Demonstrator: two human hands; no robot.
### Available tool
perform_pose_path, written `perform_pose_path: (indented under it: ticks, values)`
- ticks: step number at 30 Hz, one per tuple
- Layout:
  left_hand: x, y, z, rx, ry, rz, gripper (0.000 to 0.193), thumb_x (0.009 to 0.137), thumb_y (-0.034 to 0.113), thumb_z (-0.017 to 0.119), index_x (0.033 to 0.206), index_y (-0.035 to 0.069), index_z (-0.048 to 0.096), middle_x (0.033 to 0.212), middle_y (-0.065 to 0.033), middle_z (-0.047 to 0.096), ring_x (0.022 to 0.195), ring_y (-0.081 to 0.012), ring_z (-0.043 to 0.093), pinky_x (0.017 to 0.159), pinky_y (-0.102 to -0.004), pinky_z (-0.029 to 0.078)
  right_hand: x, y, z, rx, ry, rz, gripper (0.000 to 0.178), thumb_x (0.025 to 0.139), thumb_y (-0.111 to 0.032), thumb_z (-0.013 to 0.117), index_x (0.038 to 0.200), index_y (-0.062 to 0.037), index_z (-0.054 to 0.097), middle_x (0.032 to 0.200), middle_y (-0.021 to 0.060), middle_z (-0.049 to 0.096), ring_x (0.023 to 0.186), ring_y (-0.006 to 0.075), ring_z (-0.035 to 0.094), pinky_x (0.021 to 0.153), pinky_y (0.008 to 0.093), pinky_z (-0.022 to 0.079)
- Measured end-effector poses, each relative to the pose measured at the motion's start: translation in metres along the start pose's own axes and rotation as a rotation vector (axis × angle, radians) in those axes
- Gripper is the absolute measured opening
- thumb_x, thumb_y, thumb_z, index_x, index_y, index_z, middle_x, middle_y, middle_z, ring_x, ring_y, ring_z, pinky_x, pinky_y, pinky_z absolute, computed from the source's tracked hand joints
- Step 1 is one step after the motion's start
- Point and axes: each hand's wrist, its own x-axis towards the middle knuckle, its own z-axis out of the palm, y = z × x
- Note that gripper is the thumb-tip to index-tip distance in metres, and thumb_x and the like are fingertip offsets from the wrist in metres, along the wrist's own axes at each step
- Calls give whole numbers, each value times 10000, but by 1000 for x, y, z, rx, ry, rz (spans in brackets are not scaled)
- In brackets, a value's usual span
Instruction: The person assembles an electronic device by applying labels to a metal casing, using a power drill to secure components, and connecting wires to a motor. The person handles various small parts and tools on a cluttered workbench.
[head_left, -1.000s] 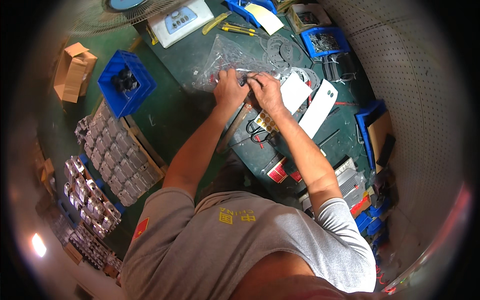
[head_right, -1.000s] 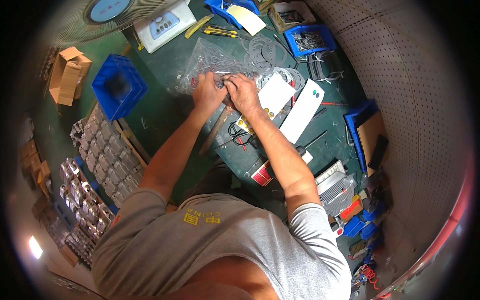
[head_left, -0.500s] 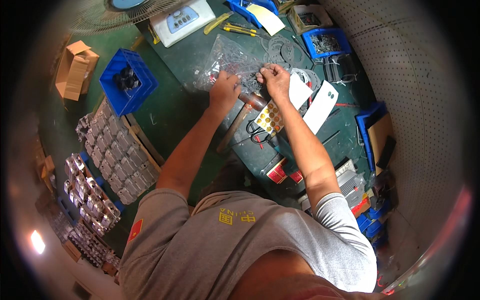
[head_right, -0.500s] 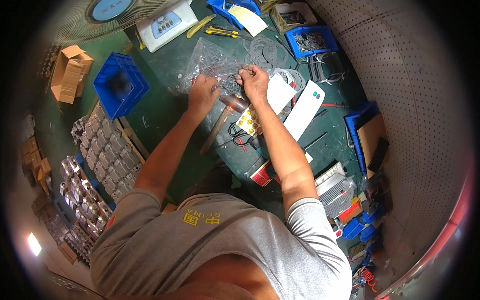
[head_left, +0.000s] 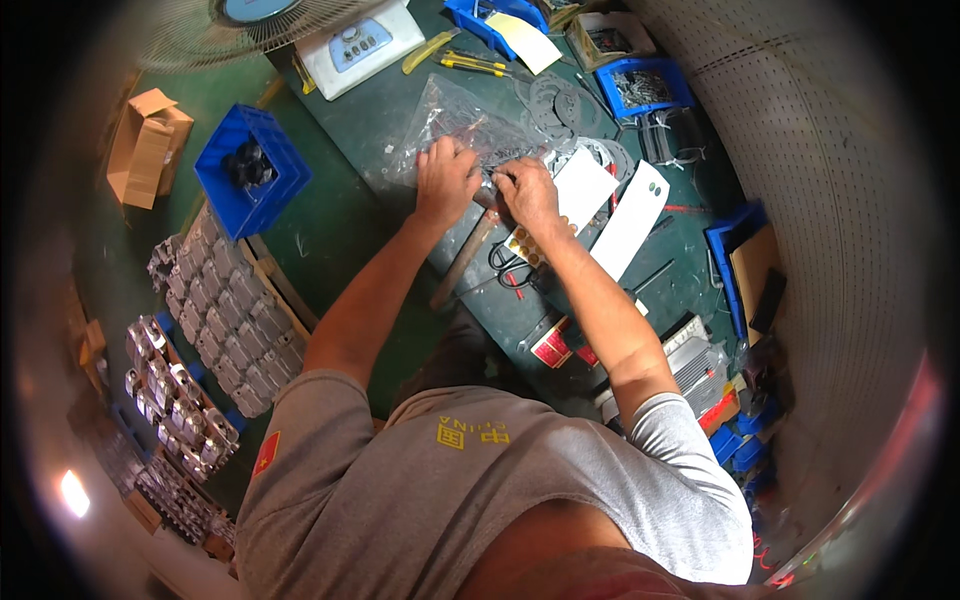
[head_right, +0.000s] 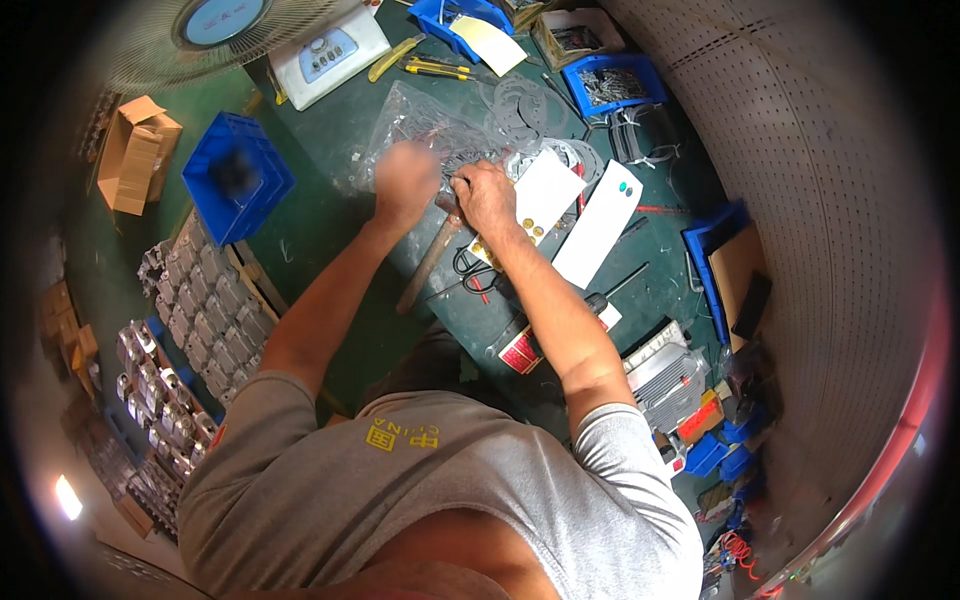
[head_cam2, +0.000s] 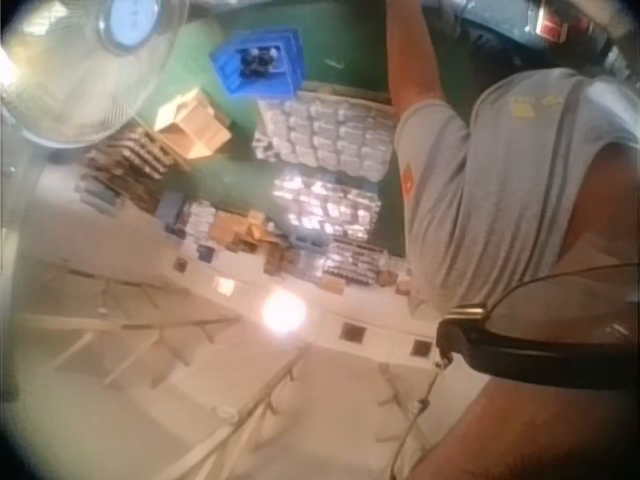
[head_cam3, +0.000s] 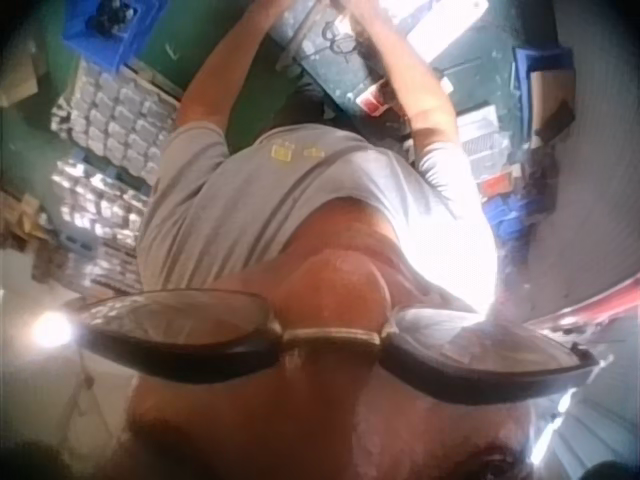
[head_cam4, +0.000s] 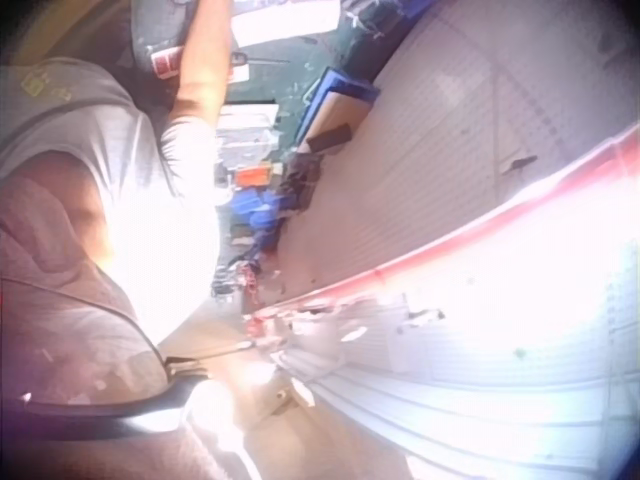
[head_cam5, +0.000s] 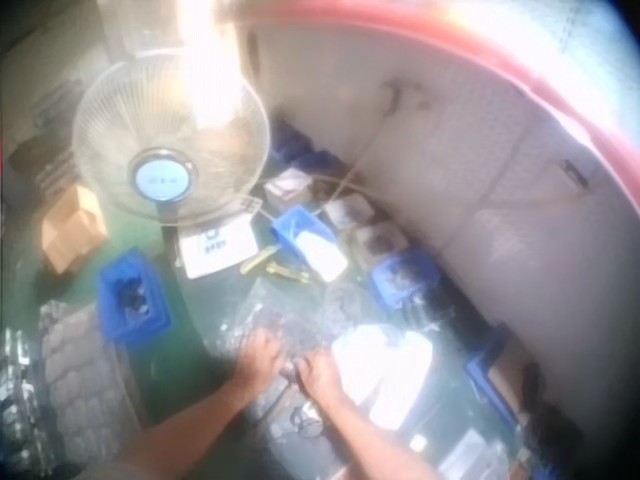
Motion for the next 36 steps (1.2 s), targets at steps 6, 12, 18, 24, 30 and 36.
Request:
perform_pose_path:
  ticks: [6, 12, 18, 24, 30, 36]
  values:
    - [10, 11, -5, -41, 156, -67, 205, 773, 125, 733, 949, 82, 638, 990, -129, 590, 977, -361, 581, 839, -476, 455, 6, -13, -10, 96, 31, 3, 152, 876, -167, 701, 897, -26, 755, 884, 175, 684, 895, 368, 666, 810, 456, 528]
    - [2, 10, -17, -76, 66, -134, 186, 789, 65, 695, 966, 62, 639, 939, -158, 617, 924, -396, 606, 825, -485, 483, -2, -30, -20, 69, 38, -41, 141, 876, -162, 702, 908, -28, 730, 919, 162, 668, 872, 371, 664, 789, 436, 534]
    - [0, 13, -9, -213, 35, -175, 142, 828, 28, 618, 968, 37, 642, 973, -183, 622, 929, -416, 604, 830, -486, 487, 19, -2, -16, 110, 186, 37, 162, 877, -150, 701, 881, 10, 725, 881, 182, 693, 847, 349, 682, 762, 416, 538]
    - [2, 13, -9, -154, -61, -192, 205, 840, 26, 609, 1022, 61, 698, 1005, -170, 626, 964, -400, 611, 854, -462, 498, 48, 19, -13, 401, 101, 336, 197, 877, -166, 744, 862, 30, 744, 680, 102, 717, 608, 157, 670, 617, 340, 536]
    - [2, 27, -1, 36, -48, -134, 224, 830, 83, 654, 1029, 116, 752, 1170, -112, 596, 1169, -333, 538, 979, -470, 419, 48, 27, -9, 497, 98, 376, 180, 878, -155, 735, 862, 24, 747, 676, 89, 712, 591, 137, 656, 604, 318, 530]
    - [-1, 33, 20, -12, 14, -255, 205, 789, 231, 745, 954, 112, 756, 1226, -113, 584, 1197, -335, 511, 1042, -499, 352, 22, -7, -25, 327, -39, 16, 189, 868, -152, 728, 913, 31, 744, 809, 141, 727, 725, 177, 675, 666, 326, 526]
